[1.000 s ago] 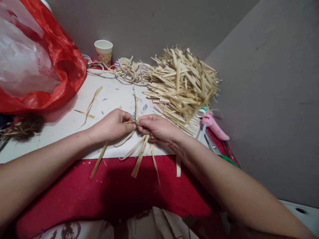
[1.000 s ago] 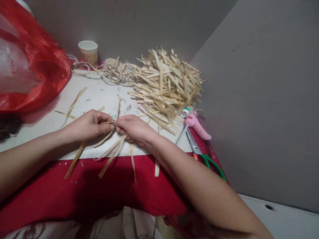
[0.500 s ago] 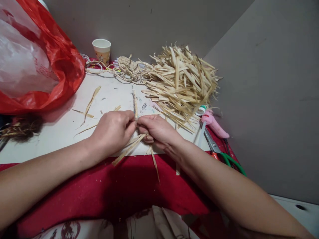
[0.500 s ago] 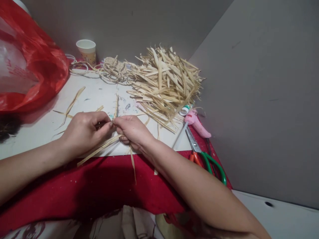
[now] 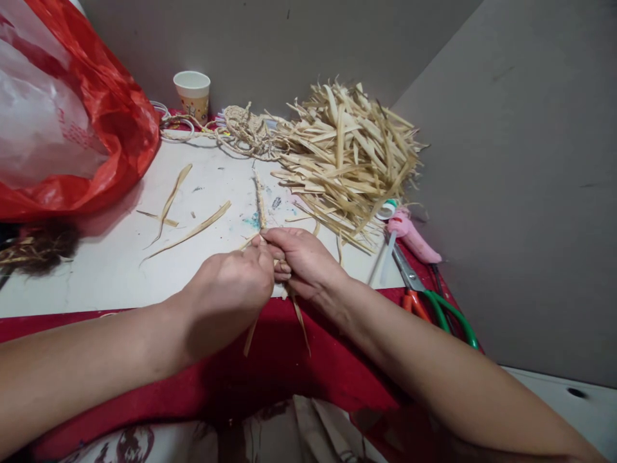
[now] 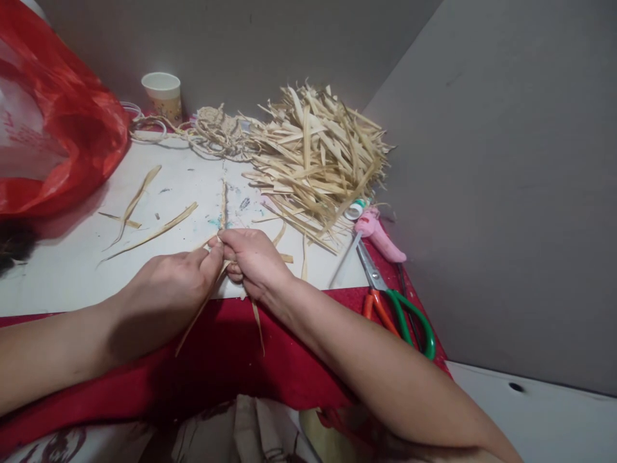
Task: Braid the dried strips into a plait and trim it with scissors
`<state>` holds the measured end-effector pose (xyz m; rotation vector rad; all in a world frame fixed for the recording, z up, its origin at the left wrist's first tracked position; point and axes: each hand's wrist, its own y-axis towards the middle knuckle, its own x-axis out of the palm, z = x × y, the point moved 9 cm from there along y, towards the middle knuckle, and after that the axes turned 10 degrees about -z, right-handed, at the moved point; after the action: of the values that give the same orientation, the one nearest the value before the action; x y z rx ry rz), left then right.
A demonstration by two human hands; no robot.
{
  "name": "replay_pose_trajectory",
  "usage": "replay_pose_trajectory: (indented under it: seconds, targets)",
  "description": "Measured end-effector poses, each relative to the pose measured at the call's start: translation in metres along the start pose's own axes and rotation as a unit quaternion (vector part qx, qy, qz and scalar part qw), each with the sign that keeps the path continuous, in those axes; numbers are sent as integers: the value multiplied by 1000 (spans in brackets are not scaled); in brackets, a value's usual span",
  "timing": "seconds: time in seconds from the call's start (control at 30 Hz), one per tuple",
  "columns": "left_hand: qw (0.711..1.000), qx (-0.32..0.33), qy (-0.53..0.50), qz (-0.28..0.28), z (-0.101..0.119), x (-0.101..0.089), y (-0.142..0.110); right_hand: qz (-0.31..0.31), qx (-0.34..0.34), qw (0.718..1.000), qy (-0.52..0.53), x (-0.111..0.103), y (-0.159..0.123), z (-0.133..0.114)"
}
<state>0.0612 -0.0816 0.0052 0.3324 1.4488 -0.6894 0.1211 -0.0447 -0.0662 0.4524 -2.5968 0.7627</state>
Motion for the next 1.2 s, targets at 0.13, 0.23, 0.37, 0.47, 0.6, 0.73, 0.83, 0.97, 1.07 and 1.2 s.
replay_pose_trajectory:
  seconds: [0.13,0.23,0.37,0.47,0.6,0.73,0.83,0.97,1.07,1.2]
  targets:
    - [980,19,-193,-44,-9,-17,-3,2,9,1000,-6,-3,-3,-1]
    - [926,-42,-363,93,-48,-44,2,-40,6,999,-9,1,-3,-3]
    - [823,-74,-563,25,-71,-2,30,-74,5,997,-21,3,-2,-6]
    - [716,-67,-689,-89,-59,35,42,-84,12,996,-35,3,-1,-6]
    - [692,-80,-709,-111,-53,39,42,-98,24,993,-54,4,1,-5]
    - [734,-86,-666,-101,-57,33,41,-92,31,993,-61,2,1,-5]
    - [805,-69,-585,-67,-64,24,43,-97,48,992,-71,2,0,-3]
    - [881,-55,-467,-57,-66,16,42,-102,60,988,-97,3,-1,-3]
    - [898,-35,-437,-49,-64,13,43,-98,49,986,-126,2,-2,-6]
    - [868,-24,-492,-55,-64,17,45,-89,30,974,-204,2,-2,-13]
